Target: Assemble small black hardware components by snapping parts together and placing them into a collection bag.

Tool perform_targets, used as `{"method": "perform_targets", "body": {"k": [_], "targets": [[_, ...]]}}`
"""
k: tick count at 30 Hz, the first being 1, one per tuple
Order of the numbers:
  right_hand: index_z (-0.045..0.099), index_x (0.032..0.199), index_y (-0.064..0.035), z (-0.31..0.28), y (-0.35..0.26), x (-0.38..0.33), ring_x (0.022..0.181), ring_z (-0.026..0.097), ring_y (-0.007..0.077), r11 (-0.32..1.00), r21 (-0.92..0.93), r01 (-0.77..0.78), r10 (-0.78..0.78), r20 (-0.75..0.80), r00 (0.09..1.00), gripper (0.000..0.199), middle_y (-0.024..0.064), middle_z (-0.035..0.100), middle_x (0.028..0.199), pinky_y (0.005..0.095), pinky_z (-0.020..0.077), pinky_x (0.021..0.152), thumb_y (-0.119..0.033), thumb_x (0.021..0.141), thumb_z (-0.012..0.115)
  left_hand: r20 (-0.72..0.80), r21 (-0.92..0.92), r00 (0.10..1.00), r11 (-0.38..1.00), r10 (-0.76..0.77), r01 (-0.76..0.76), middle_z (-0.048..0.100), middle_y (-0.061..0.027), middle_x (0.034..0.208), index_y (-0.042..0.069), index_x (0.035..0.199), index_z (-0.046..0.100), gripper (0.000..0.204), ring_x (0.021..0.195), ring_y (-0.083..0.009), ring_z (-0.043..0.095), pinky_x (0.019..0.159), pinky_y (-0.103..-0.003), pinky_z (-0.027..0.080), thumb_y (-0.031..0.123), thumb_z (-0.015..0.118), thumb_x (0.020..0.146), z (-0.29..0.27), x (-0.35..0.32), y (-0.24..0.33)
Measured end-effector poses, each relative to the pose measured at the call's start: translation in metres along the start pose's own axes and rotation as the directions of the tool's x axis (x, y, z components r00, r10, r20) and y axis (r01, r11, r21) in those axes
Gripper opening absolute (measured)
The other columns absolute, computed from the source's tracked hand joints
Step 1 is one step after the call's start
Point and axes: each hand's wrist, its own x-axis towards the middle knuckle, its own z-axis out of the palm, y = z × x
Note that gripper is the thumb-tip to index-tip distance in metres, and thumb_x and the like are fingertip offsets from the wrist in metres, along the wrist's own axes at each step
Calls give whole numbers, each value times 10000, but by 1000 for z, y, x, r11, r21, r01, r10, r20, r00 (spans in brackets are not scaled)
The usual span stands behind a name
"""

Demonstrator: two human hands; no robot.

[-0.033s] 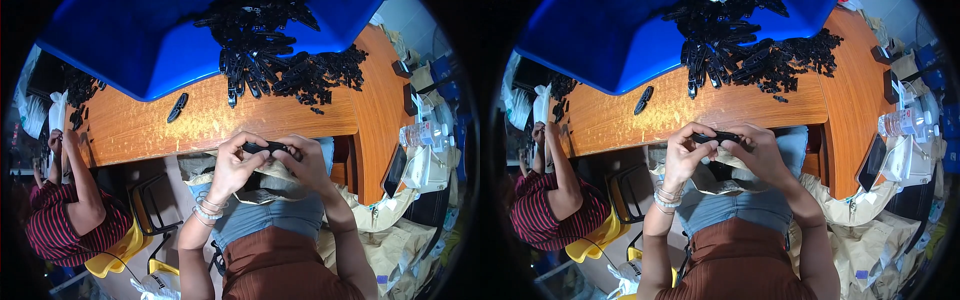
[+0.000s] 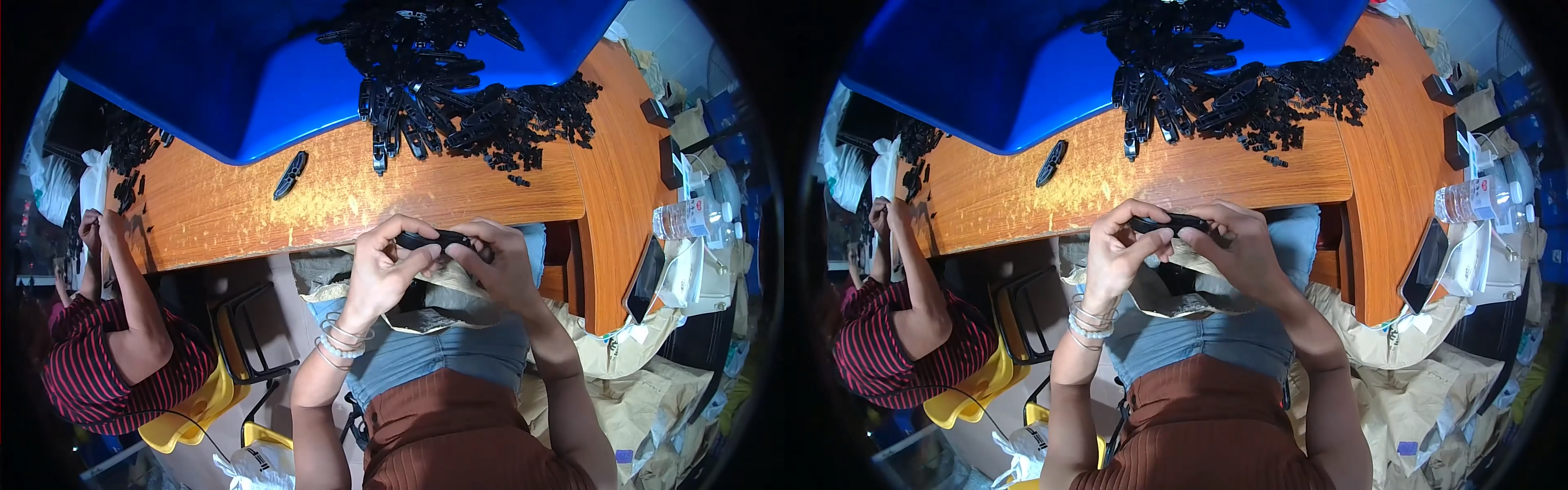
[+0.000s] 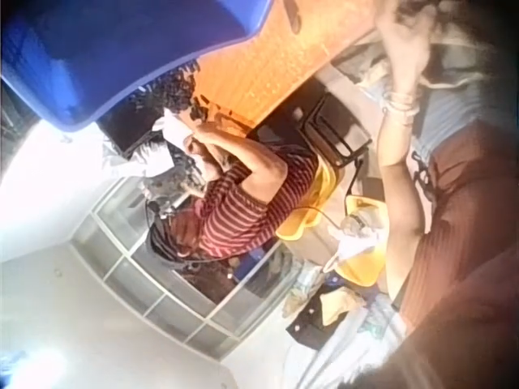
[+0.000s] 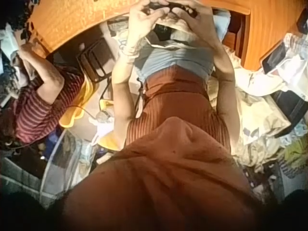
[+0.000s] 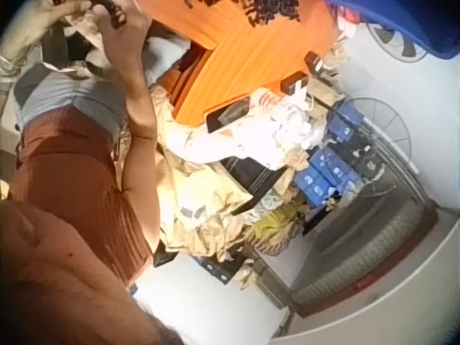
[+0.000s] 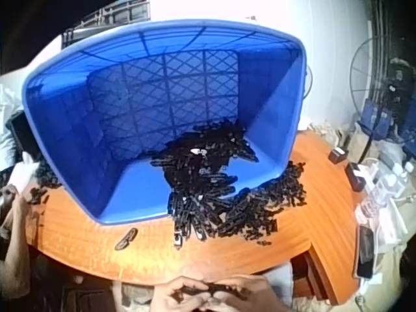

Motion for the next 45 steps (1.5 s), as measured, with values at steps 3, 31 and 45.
{"method": "perform_targets", "body": {"k": [3, 31, 45], "targets": [[648, 992, -10, 1, 4, 1, 597, 443, 83, 997, -12, 78, -78, 1, 997, 226, 34, 532, 683, 229, 364, 544, -86, 780, 659, -26, -158, 999, 987, -19, 15, 665, -117, 803, -60, 970, 606, 141, 739, -151, 648, 650, -240, 525, 4, 579, 848, -1, -1, 0], [581, 1008, 66, -31, 39, 20, 649, 542, 93, 767, 640, -38, 176, -154, 972, 160, 81, 601, 919, 204, 456, 590, 20, 861, 539, -139, 25, 989, 999, 49, -46, 636, -49, 881, 8, 1042, 639, 299, 608, -65, 619, 493, -151, 442, -22, 705, 752, -11, 13, -12], [668, 873, 5, 1, 8, 3, 869, 526, 159, 969, -35, 245, -247, -206, 947, 114, 73, 587, 893, 266, 427, 720, 30, 771, 623, -79, -62, 997, 998, -6, 1, 660, -113, 877, -59, 1061, 594, 273, 686, -96, 645, 599, -184, 517, -44, 652, 795, 9, -4, 0]]}}
